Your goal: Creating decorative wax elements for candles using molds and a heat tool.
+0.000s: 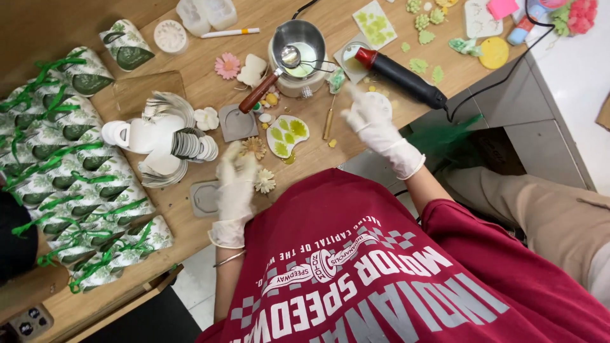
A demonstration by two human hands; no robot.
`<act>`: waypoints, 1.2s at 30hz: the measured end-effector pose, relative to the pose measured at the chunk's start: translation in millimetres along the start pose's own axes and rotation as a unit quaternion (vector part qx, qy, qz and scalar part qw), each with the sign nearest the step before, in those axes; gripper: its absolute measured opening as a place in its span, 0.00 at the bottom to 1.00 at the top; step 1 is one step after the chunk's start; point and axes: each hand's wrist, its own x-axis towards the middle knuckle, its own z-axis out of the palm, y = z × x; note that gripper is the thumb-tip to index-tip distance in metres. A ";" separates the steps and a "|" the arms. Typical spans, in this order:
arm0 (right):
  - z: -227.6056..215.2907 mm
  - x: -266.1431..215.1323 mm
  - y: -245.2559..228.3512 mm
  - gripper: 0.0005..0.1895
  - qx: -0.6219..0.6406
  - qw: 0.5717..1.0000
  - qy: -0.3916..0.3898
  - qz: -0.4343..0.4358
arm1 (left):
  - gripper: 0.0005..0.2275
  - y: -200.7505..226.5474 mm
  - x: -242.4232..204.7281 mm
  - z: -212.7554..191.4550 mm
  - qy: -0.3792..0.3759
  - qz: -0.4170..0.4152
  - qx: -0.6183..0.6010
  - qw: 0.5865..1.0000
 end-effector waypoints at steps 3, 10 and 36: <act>48.4 -1.4 -22.6 0.26 0.191 0.950 -0.216 -0.121 | 0.27 -10.8 -4.2 15.3 -0.126 0.000 0.135 0.983; 56.8 16.1 -16.4 0.31 0.151 0.977 0.150 -0.014 | 0.39 4.5 13.8 -27.7 0.193 0.077 0.029 0.978; 59.9 -9.5 -39.9 0.33 0.303 0.936 -0.180 -0.014 | 0.25 -6.8 7.4 -24.2 -0.173 0.166 0.353 0.904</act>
